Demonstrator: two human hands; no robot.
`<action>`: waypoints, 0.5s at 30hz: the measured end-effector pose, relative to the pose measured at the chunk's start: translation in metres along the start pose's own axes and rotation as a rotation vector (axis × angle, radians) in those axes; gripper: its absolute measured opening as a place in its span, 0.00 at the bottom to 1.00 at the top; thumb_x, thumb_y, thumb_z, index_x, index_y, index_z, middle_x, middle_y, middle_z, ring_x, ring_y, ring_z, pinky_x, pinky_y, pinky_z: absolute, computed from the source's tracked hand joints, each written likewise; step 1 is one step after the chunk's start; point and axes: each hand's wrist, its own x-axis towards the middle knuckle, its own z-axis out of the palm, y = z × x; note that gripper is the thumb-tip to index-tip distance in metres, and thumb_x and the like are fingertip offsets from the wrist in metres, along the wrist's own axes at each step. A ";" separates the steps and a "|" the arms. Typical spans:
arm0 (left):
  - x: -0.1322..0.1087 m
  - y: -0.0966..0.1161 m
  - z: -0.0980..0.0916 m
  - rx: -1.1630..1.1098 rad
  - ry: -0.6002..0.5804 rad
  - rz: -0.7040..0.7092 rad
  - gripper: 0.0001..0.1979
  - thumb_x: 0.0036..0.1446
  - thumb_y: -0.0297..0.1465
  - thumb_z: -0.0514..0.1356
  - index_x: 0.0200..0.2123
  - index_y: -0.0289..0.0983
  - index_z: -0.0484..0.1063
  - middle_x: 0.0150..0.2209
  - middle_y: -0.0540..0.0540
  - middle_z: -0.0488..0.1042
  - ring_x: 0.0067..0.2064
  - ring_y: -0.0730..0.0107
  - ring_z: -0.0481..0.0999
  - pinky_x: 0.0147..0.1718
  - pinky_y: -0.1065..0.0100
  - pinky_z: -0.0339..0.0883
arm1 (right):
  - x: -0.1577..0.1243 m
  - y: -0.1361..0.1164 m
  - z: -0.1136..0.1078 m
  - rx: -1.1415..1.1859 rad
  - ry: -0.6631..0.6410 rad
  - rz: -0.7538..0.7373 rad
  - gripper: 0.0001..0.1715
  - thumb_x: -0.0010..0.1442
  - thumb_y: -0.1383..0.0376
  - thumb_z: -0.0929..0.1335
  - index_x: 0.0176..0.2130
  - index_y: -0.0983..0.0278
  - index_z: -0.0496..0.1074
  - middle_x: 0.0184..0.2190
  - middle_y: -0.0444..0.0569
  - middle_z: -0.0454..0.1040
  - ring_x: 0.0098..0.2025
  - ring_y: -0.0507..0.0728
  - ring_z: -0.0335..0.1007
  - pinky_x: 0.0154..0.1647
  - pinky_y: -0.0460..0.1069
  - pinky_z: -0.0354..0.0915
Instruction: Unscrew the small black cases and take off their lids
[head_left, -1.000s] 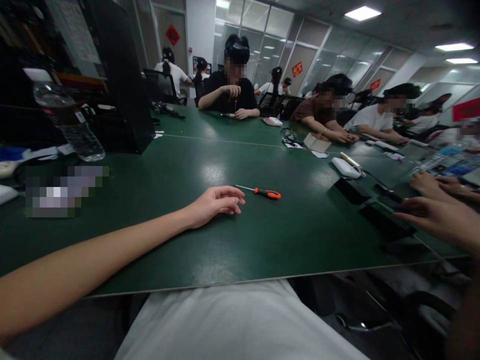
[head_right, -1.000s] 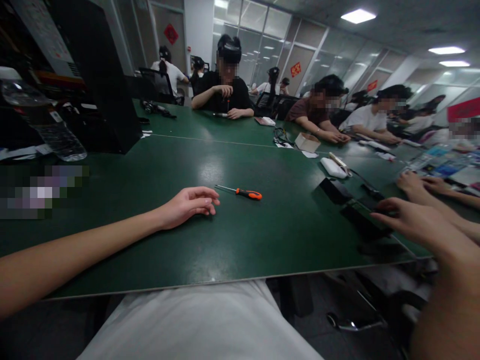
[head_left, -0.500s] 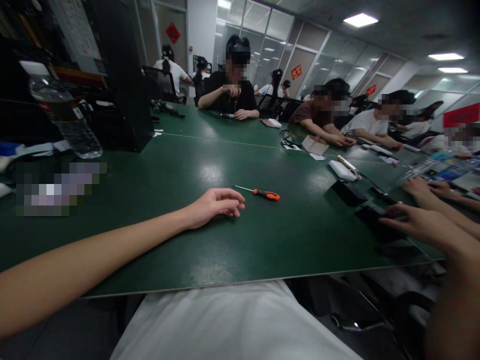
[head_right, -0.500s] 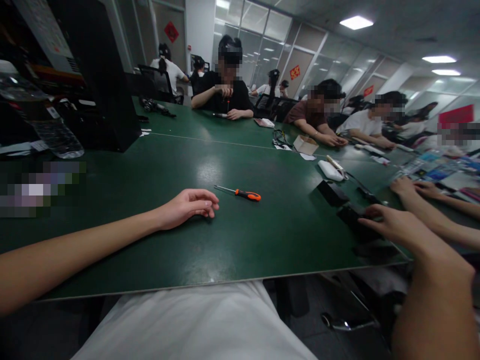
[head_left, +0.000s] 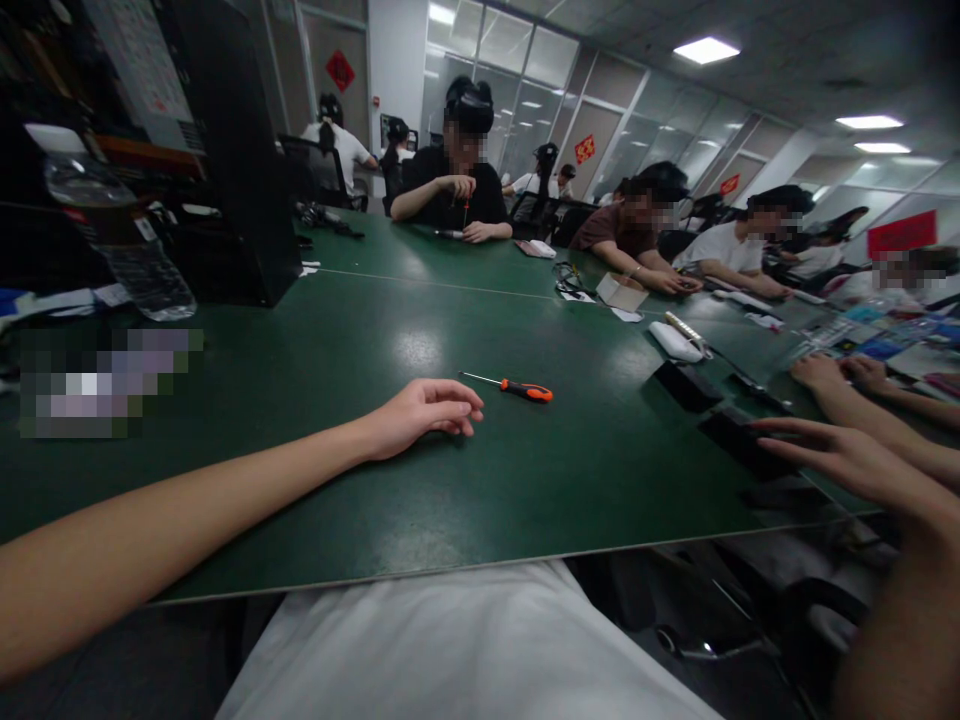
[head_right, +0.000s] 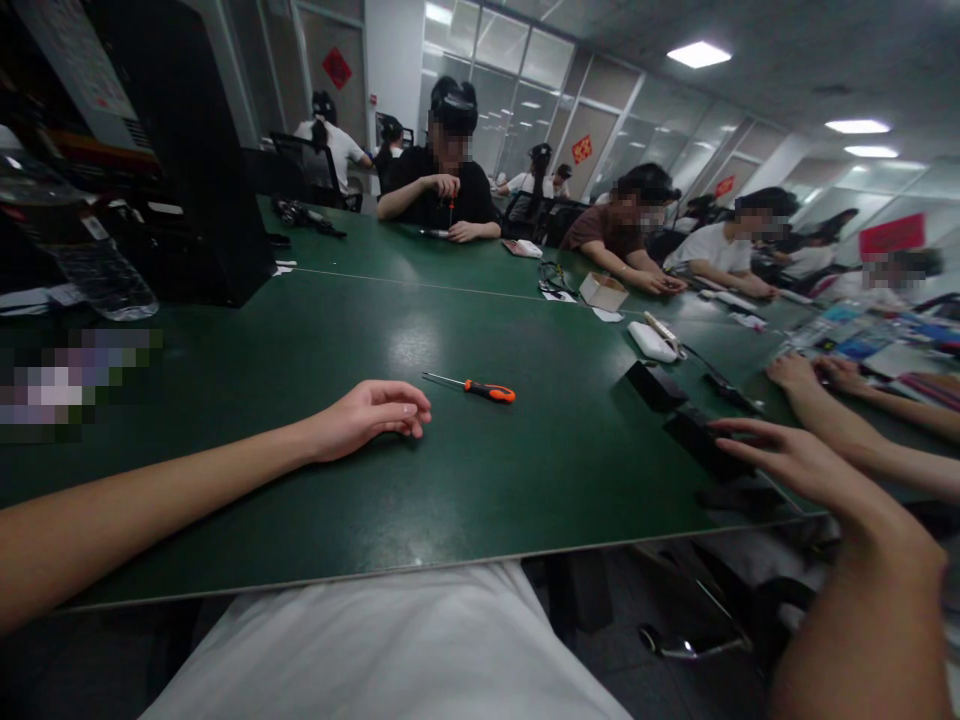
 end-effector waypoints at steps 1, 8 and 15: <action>0.000 0.000 0.000 0.002 -0.003 0.000 0.15 0.53 0.36 0.71 0.40 0.33 0.79 0.39 0.43 0.80 0.37 0.70 0.80 0.38 0.68 0.70 | 0.000 -0.001 0.000 0.035 -0.030 0.017 0.27 0.37 0.43 0.69 0.34 0.51 0.82 0.38 0.48 0.84 0.45 0.68 0.81 0.47 0.55 0.74; 0.000 0.001 0.000 0.015 -0.003 0.000 0.15 0.53 0.37 0.71 0.40 0.33 0.79 0.39 0.43 0.81 0.37 0.69 0.80 0.39 0.68 0.71 | 0.019 -0.025 -0.003 0.071 0.227 0.008 0.33 0.43 0.39 0.62 0.32 0.61 0.77 0.41 0.59 0.81 0.48 0.72 0.75 0.48 0.59 0.69; -0.001 0.001 0.001 0.005 -0.009 0.000 0.14 0.53 0.36 0.71 0.40 0.33 0.79 0.38 0.43 0.80 0.37 0.70 0.80 0.39 0.68 0.70 | 0.031 -0.044 0.025 0.069 0.156 -0.050 0.35 0.56 0.35 0.58 0.24 0.61 0.68 0.22 0.53 0.71 0.29 0.61 0.69 0.32 0.53 0.61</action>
